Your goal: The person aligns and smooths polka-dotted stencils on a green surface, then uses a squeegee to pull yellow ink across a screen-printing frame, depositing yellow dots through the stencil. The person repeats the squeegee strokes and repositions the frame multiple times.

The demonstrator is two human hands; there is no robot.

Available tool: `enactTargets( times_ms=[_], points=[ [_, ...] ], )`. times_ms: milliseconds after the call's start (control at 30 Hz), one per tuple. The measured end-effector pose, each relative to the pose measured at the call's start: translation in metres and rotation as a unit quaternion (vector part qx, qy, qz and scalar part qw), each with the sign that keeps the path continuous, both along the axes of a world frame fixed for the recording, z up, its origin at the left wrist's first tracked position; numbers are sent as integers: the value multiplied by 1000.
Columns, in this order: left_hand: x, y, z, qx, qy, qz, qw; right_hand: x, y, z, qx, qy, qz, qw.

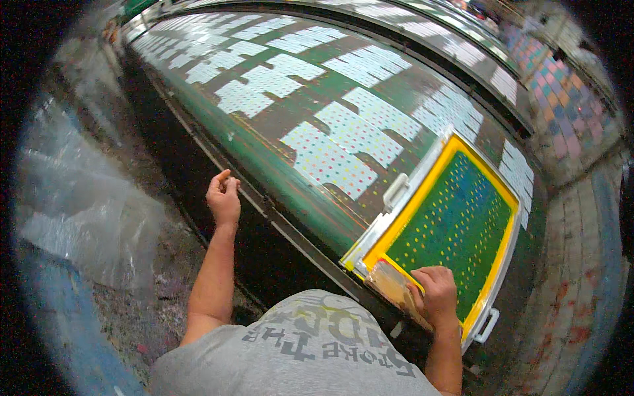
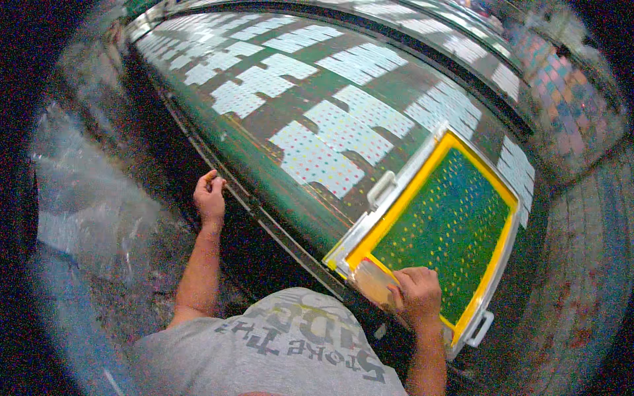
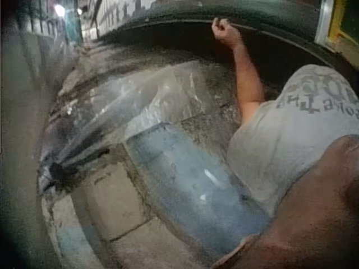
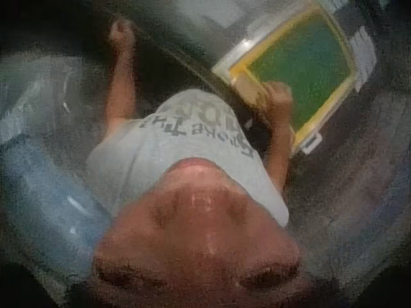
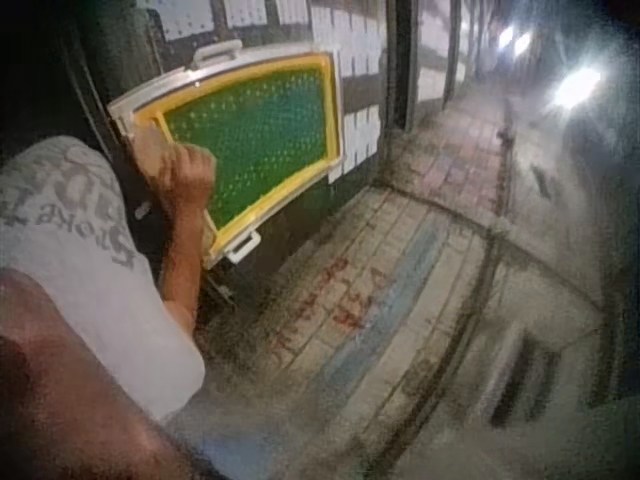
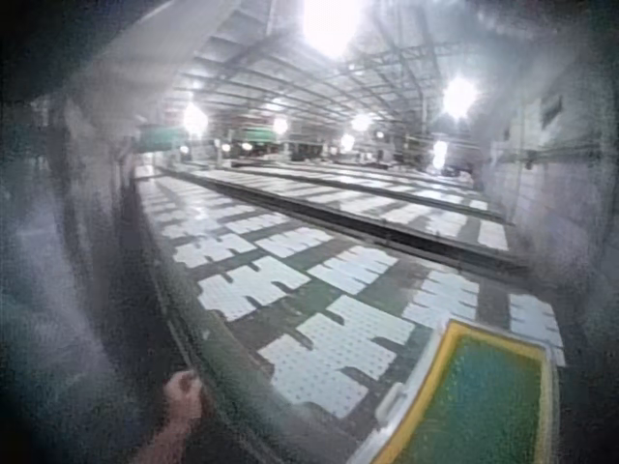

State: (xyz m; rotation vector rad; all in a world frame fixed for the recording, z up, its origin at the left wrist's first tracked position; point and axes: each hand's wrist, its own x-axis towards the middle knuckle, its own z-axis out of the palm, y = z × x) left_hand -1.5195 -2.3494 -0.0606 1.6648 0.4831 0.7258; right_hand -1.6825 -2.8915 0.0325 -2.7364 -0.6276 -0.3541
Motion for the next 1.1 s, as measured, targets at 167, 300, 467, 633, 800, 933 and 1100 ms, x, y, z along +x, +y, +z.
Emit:
enactTargets(
  times_ms=[167, 300, 467, 633, 800, 933, 1100],
  points=[
    [-14, 2, -3, 32, 13, 23, 999, 36, -4, 10, 12, -38, 33, 999],
    [-8, -11, 4, 26, 23, 4, 999, 61, -3, 6, 19, -45, 49, 998],
    [33, -5, 19, -15, -33, -45, 998, 83, 21, 4, 9, -57, 73, 996],
    [104, 34, 21, -57, -56, -75, 994, 107, 83, 7, -19, -71, 55, 996],
    [175, 96, 18, -55, -62, -134, 987, 138, 185, 10, -1, -47, 14, 999],
    [214, 147, 34, -98, -75, -150, 981, 166, 250, 17, 15, -25, 31, 999],
    [248, 195, 39, -114, -123, -139, 976, 189, 275, 18, 6, -6, 22, 1000]
  ],
)
